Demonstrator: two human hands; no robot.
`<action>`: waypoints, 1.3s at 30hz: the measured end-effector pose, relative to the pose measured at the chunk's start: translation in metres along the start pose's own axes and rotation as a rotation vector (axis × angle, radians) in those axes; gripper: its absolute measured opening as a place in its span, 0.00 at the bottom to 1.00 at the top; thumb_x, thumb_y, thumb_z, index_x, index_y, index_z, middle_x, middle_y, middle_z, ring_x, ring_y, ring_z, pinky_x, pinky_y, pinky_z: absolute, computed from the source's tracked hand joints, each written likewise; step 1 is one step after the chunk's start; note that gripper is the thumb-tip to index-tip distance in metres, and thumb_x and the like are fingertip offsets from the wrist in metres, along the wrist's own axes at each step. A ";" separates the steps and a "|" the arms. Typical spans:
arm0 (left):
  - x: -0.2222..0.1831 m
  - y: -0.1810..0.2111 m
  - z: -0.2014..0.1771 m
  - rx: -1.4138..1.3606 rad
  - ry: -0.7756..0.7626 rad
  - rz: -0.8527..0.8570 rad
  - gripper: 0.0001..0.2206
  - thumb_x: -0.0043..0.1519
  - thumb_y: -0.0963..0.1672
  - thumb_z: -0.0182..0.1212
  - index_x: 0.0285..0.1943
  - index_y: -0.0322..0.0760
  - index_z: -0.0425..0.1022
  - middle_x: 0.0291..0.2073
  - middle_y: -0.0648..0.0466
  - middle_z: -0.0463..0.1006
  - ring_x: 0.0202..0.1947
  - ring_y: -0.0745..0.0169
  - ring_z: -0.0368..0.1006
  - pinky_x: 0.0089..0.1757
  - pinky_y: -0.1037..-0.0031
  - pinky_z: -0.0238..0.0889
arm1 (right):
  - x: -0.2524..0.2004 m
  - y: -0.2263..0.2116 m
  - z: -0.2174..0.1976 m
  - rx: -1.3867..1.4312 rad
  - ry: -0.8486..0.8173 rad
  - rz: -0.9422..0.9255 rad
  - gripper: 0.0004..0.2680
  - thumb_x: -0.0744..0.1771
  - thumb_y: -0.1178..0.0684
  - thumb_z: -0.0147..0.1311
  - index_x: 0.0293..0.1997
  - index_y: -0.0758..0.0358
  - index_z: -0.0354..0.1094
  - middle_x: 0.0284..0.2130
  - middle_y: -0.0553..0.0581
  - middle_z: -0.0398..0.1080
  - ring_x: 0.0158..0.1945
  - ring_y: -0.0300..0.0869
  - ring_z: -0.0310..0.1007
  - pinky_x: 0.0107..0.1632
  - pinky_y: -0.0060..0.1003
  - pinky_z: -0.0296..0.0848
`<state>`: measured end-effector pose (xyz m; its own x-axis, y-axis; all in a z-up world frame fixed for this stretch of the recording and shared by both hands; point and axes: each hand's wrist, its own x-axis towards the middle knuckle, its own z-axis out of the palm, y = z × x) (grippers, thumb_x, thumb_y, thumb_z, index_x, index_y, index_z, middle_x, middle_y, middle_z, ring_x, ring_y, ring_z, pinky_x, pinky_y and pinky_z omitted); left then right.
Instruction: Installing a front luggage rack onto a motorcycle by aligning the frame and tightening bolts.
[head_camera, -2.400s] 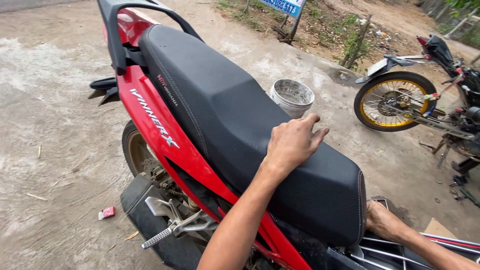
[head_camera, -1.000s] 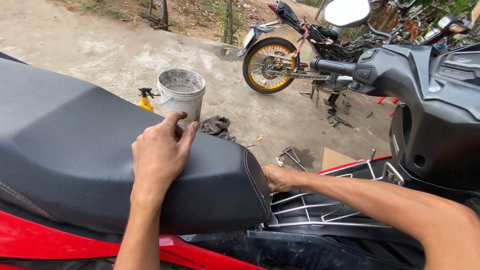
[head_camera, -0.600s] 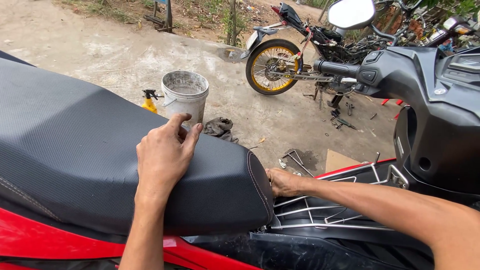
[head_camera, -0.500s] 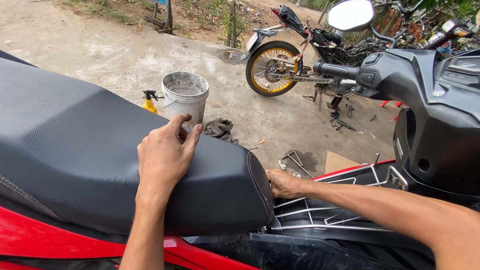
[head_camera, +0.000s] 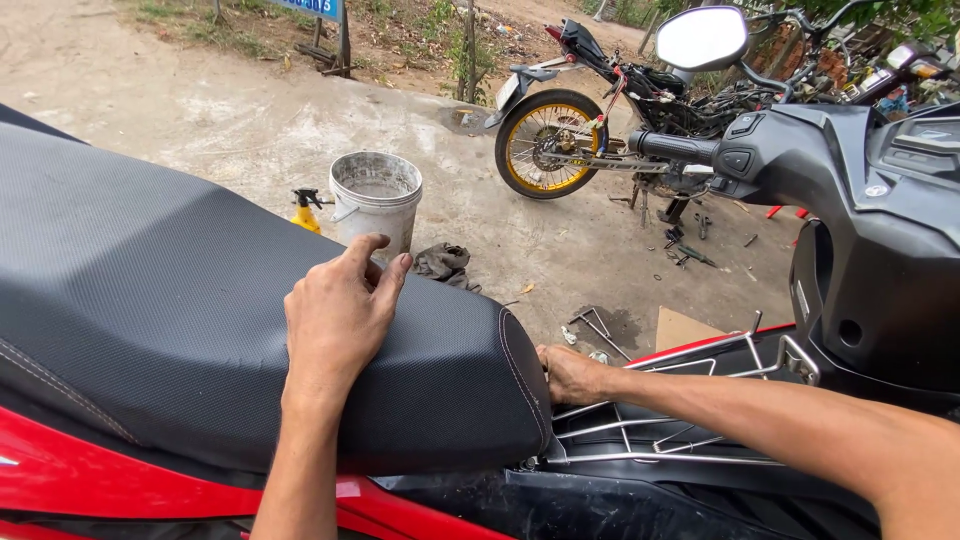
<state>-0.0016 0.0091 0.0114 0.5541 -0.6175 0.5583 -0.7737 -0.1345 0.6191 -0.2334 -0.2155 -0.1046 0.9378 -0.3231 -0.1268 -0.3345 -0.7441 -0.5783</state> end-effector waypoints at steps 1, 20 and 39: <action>-0.001 0.001 -0.001 -0.007 -0.003 -0.006 0.17 0.67 0.51 0.60 0.58 0.38 0.79 0.23 0.48 0.82 0.28 0.44 0.81 0.36 0.52 0.73 | 0.000 0.008 0.005 0.021 0.001 0.023 0.02 0.57 0.57 0.68 0.25 0.57 0.78 0.27 0.56 0.74 0.36 0.47 0.76 0.43 0.46 0.76; -0.001 0.001 0.001 -0.017 -0.005 -0.017 0.18 0.67 0.52 0.59 0.58 0.39 0.79 0.23 0.48 0.82 0.29 0.44 0.82 0.37 0.52 0.73 | -0.003 -0.011 -0.008 0.018 -0.024 0.021 0.02 0.58 0.55 0.67 0.26 0.56 0.79 0.31 0.58 0.75 0.39 0.51 0.77 0.44 0.50 0.76; -0.002 0.000 0.001 -0.008 0.000 -0.017 0.17 0.68 0.51 0.60 0.58 0.39 0.80 0.23 0.49 0.81 0.28 0.46 0.81 0.36 0.54 0.73 | -0.006 0.005 -0.003 0.002 -0.027 -0.046 0.01 0.59 0.57 0.64 0.26 0.58 0.77 0.31 0.63 0.75 0.39 0.56 0.76 0.43 0.53 0.75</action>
<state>-0.0032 0.0093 0.0097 0.5668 -0.6152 0.5480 -0.7619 -0.1383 0.6328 -0.2407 -0.2195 -0.1046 0.9544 -0.2725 -0.1219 -0.2908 -0.7564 -0.5859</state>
